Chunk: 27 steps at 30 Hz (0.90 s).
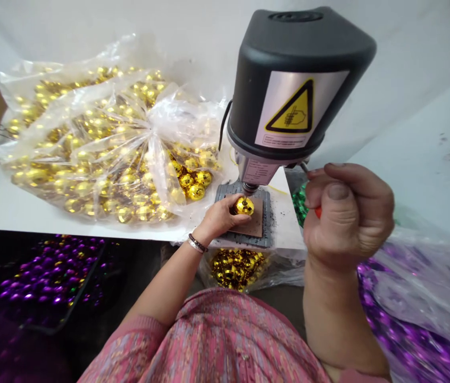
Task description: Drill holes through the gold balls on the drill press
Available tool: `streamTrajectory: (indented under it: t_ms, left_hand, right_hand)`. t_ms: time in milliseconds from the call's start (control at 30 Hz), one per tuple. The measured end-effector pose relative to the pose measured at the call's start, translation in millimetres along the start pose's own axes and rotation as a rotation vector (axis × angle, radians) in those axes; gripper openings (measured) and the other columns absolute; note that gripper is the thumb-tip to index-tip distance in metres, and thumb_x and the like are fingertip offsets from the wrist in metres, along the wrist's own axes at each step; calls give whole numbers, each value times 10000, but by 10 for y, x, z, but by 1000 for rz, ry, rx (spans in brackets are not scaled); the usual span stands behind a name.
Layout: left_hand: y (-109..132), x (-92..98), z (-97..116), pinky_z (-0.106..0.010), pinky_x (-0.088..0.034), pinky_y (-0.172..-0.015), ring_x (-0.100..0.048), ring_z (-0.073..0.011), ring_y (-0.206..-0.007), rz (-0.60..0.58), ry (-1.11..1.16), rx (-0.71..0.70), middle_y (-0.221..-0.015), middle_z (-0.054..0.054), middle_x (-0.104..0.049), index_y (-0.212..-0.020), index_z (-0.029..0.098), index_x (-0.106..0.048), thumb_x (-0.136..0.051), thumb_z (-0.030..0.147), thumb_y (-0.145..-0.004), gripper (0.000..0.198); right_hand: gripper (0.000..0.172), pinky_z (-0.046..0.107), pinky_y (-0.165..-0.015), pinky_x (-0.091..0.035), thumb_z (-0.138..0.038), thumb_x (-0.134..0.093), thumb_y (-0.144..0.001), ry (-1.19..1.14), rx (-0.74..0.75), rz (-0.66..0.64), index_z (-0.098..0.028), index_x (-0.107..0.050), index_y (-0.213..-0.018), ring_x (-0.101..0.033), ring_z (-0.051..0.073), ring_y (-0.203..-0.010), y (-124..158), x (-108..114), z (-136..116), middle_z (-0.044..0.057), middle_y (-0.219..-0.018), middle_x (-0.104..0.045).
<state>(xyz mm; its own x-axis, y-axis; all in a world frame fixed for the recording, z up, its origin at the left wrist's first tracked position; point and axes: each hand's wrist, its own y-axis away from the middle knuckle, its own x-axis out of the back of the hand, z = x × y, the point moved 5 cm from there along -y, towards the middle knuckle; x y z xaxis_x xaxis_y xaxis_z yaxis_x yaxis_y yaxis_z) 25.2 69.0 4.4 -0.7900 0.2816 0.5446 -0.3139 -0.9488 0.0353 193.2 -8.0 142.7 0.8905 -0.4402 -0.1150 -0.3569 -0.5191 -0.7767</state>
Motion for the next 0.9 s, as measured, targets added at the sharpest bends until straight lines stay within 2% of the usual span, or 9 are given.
streamTrajectory:
  t_ms: [167,333,500,667,767,900]
  left_hand:
    - [-8,-8,-13,-277,-510,-834,-671,-205,-955,1,-8,-9,-1105,-38,-754,-1257,205,-685,-790,308,-746,532]
    - [-10,-12,-14,-277,-500,-828,-674,-206,-945,-14,-6,5,-1078,-30,-757,-1251,203,-683,-785,318,-747,527]
    - [-4,-14,-5,-281,-501,-836,-677,-207,-946,-22,7,-14,-1070,-23,-751,-1233,209,-681,-772,342,-759,501]
    - [-5,-20,-10,-313,-512,-877,-681,-230,-981,-19,-41,-12,-1123,-42,-747,-1265,209,-667,-772,341,-761,531]
    - [-3,-29,-37,-329,-516,-918,-683,-240,-1034,-14,-17,-21,-1180,-59,-740,-1316,203,-637,-783,319,-750,596]
    - [28,-25,-88,-366,-514,-980,-675,-255,-1089,-8,-24,-49,-1209,-73,-728,-1346,190,-609,-803,283,-718,664]
  right_hand:
    - [197,339,-856,-601,-260,-585,-906,-29,16,2,-268,-712,-1057,-568,55,-603,56,21,57,-42,-709,-602]
    - [175,367,-874,-602,-242,-611,-880,-76,58,33,-270,-716,-1017,-591,73,-619,86,14,117,-50,-671,-586]
    - [198,400,-925,-591,-184,-598,-873,-128,138,41,-280,-719,-997,-535,52,-574,177,3,209,-69,-644,-571]
    - [173,368,-851,-597,-181,-599,-871,-188,148,76,-268,-712,-968,-500,40,-536,148,-21,210,-79,-592,-526]
    - [145,271,-703,-560,-230,-608,-882,-248,69,65,-240,-710,-985,-502,26,-531,-87,-75,96,-73,-589,-508]
    - [164,159,-531,-440,-248,-547,-935,-252,-14,9,-199,-697,-979,-498,-11,-518,-430,-171,-59,-74,-625,-483]
